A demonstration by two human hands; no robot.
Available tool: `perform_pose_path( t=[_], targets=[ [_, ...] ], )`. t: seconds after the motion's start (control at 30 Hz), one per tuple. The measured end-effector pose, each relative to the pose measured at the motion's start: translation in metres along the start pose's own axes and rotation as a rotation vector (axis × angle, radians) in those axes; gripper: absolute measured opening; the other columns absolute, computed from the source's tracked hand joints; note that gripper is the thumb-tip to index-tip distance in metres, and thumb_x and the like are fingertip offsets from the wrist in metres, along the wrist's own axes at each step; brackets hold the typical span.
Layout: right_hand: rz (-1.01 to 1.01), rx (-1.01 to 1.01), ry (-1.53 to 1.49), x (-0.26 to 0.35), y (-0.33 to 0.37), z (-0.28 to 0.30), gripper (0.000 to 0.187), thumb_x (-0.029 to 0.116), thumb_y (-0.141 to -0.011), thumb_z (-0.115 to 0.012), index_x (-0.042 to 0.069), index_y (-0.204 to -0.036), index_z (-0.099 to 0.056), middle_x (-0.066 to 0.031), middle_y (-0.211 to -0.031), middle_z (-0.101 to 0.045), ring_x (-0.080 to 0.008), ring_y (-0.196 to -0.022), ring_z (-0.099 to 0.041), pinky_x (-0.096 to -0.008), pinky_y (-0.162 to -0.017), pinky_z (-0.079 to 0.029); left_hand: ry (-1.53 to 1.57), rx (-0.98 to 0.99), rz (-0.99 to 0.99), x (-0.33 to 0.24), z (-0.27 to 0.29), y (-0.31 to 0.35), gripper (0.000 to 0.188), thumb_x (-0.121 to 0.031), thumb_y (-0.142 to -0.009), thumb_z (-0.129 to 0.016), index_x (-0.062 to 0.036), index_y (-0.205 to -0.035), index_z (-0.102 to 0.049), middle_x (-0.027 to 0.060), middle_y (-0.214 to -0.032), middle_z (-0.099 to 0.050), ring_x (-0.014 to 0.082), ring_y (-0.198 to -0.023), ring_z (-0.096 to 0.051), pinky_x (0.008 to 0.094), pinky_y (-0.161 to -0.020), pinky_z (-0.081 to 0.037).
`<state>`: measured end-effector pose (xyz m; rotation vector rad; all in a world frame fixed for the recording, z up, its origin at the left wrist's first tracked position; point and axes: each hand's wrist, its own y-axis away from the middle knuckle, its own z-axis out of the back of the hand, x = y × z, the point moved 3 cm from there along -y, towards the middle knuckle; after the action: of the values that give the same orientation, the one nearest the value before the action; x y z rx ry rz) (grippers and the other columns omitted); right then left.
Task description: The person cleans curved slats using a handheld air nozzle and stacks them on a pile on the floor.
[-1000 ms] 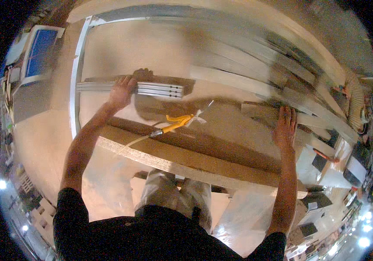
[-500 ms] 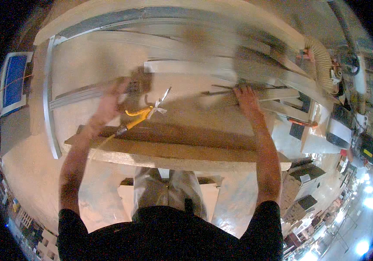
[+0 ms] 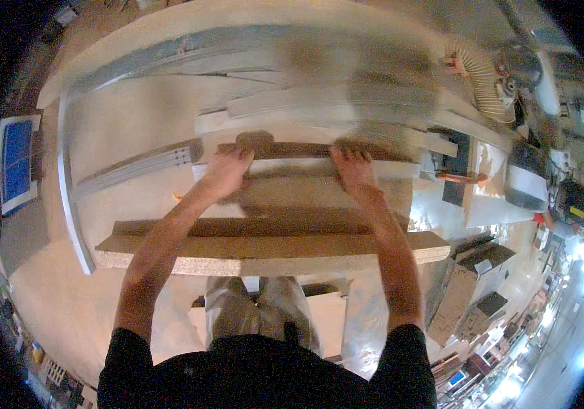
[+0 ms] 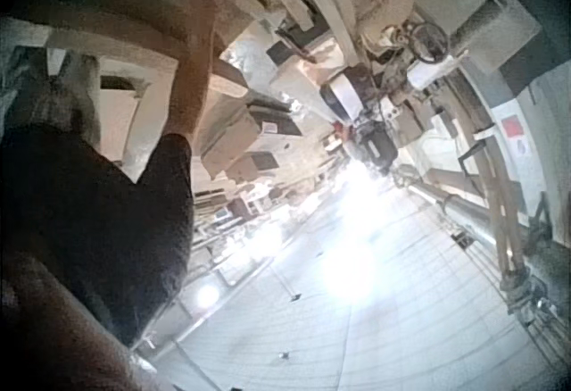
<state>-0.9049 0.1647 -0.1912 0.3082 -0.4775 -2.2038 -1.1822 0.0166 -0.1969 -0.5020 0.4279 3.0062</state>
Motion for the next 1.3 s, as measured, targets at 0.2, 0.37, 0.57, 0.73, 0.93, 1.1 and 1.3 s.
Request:
perform_pose_path(
  t=[0.2,0.37,0.57,0.73,0.93,1.1,1.3],
  targets=[
    [0.046,-0.291,-0.010,-0.030,-0.008,0.106,0.082,0.019,-0.071,-0.079,0.009,-0.142,-0.041,-0.0160,-0.140,-0.049,-0.0353,-0.134,-0.042,-0.0502,-0.112,-0.035,-0.020,-0.225,0.033,0.020,0.064,-0.024,0.063,-0.021,-0.066,-0.075,-0.0049,-0.124,-0.057,0.0196,-0.116,-0.060,0.0363,-0.109,-0.059,0.0493,-0.093,-0.050],
    [0.126,-0.321,0.086,-0.044,-0.094,0.108,0.080,0.023,-0.071,-0.078,0.009,-0.142,-0.042,-0.0156,-0.145,-0.046,-0.0325,-0.136,-0.041,-0.0480,-0.111,-0.035,-0.192,-0.278,0.121,0.061,0.056,-0.062,0.063,-0.018,-0.071,-0.074,-0.0055,-0.127,-0.050,0.0187,-0.120,-0.059,0.0396,-0.112,-0.059,0.0495,-0.098,-0.048],
    [0.135,-0.076,0.087,-0.032,-0.128,0.131,0.077,0.019,-0.071,-0.076,0.007,-0.140,-0.043,-0.0200,-0.135,-0.055,-0.0360,-0.121,-0.056,-0.0460,-0.102,-0.046,0.030,-0.030,0.287,0.083,0.046,-0.072,0.062,-0.014,-0.073,-0.072,-0.0051,-0.128,-0.046,0.0190,-0.119,-0.060,0.0381,-0.115,-0.059,0.0501,-0.098,-0.047],
    [0.243,-0.173,0.031,0.000,-0.138,0.142,0.053,0.020,-0.074,-0.075,0.007,-0.120,-0.053,-0.0200,-0.112,-0.063,-0.0390,-0.112,-0.061,-0.0475,-0.091,-0.051,-0.085,-0.159,0.264,0.116,0.093,-0.029,0.055,-0.013,-0.072,-0.072,-0.0074,-0.122,-0.052,0.0162,-0.115,-0.061,0.0357,-0.110,-0.061,0.0497,-0.095,-0.048],
    [0.270,-0.210,-0.164,0.090,-0.169,0.154,0.068,0.030,-0.073,-0.079,0.007,-0.130,-0.051,-0.0201,-0.126,-0.060,-0.0396,-0.119,-0.057,-0.0490,-0.101,-0.045,-0.254,-0.366,0.208,0.270,0.112,0.046,0.042,-0.017,-0.082,-0.067,-0.0074,-0.121,-0.054,0.0156,-0.111,-0.061,0.0363,-0.109,-0.059,0.0513,-0.095,-0.044],
    [0.244,-0.216,-0.214,0.154,-0.217,0.136,0.080,0.032,-0.073,-0.079,0.009,-0.141,-0.044,-0.0188,-0.136,-0.056,-0.0366,-0.123,-0.055,-0.0468,-0.104,-0.045,-0.348,-0.365,0.187,0.362,0.100,0.050,0.038,-0.013,-0.088,-0.061,-0.0074,-0.125,-0.054,0.0173,-0.120,-0.059,0.0372,-0.114,-0.056,0.0511,-0.098,-0.041],
    [0.058,-0.080,0.003,0.200,-0.250,0.131,0.068,0.024,-0.074,-0.079,0.007,-0.132,-0.046,-0.0159,-0.127,-0.059,-0.0350,-0.120,-0.057,-0.0458,-0.096,-0.050,-0.205,-0.110,0.246,0.379,0.103,0.028,0.093,-0.024,-0.067,-0.084,-0.0121,-0.147,-0.039,0.0211,-0.147,-0.042,0.0406,-0.140,-0.036,0.0552,-0.115,-0.030]
  ],
)
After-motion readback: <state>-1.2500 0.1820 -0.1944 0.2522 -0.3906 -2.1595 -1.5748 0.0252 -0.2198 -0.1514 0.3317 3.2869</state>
